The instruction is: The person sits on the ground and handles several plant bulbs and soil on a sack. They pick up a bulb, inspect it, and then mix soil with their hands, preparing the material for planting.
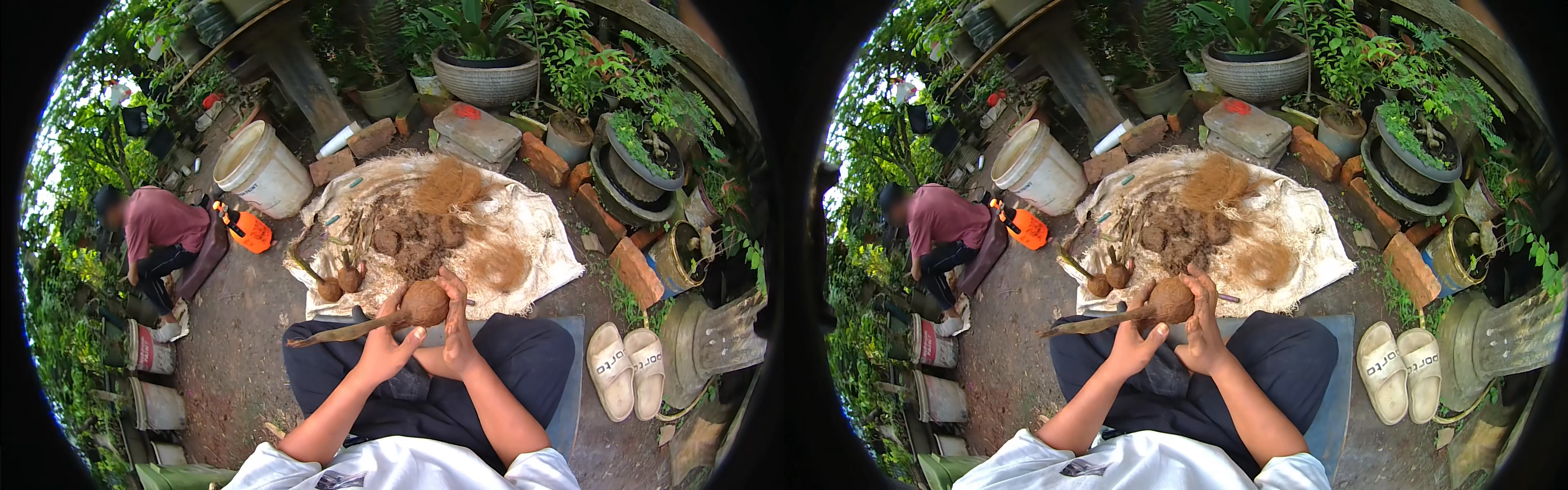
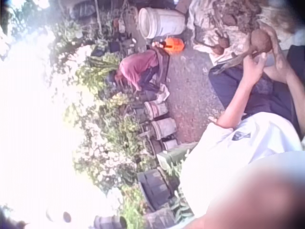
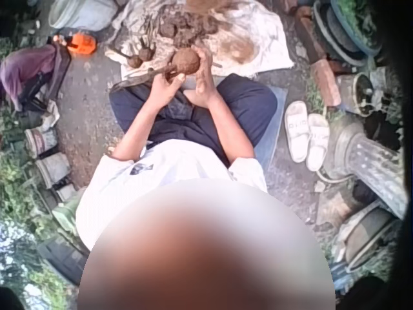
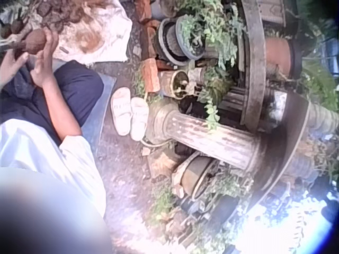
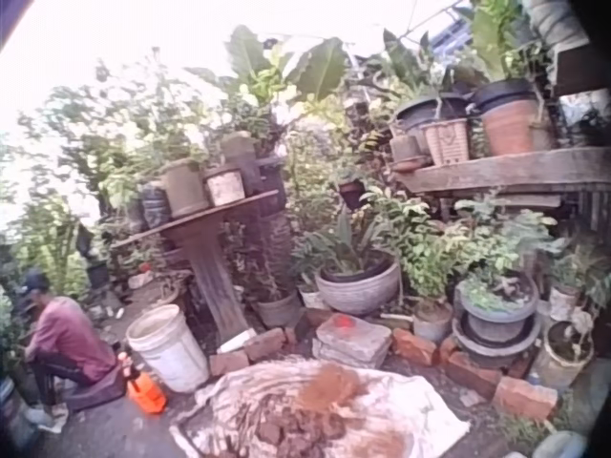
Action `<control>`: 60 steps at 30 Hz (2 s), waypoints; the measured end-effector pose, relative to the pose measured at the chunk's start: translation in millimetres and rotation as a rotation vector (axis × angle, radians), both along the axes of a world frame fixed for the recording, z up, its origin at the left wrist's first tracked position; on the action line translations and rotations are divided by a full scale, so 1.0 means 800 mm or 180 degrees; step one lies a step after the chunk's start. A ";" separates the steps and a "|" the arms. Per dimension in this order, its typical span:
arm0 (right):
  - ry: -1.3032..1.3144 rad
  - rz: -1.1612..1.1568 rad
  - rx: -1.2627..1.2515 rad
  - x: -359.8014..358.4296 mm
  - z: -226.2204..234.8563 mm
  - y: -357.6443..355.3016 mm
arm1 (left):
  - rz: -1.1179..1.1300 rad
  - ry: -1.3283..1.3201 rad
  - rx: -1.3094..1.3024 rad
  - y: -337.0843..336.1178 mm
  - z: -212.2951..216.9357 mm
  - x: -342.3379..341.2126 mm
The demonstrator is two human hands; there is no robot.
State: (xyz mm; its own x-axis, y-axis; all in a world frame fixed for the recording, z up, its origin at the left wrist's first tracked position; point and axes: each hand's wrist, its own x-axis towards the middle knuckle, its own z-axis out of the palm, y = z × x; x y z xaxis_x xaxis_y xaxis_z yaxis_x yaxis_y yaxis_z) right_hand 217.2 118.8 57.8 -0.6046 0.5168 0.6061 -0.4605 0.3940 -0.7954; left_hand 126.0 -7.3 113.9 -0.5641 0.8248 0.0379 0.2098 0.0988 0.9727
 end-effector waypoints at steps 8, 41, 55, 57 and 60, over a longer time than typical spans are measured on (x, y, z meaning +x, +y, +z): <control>0.0084 0.0375 -0.0266 -0.008 -0.004 -0.036 | 0.1228 -0.2378 0.1331 0.000 -0.013 -0.021; -0.0927 0.1191 -0.1251 -0.001 0.027 -0.019 | 0.0192 -0.0678 0.1046 0.001 0.018 -0.052; -0.0738 0.0282 -0.0700 -0.007 -0.002 -0.030 | 0.0066 0.0013 0.0664 -0.013 -0.013 -0.057; -0.0710 0.0231 -0.0751 -0.008 -0.005 -0.031 | 0.0084 -0.0063 0.0505 -0.021 -0.024 -0.044; -0.0775 0.0128 -0.0687 -0.007 -0.003 -0.032 | 0.0270 -0.0621 0.0237 -0.025 -0.036 -0.029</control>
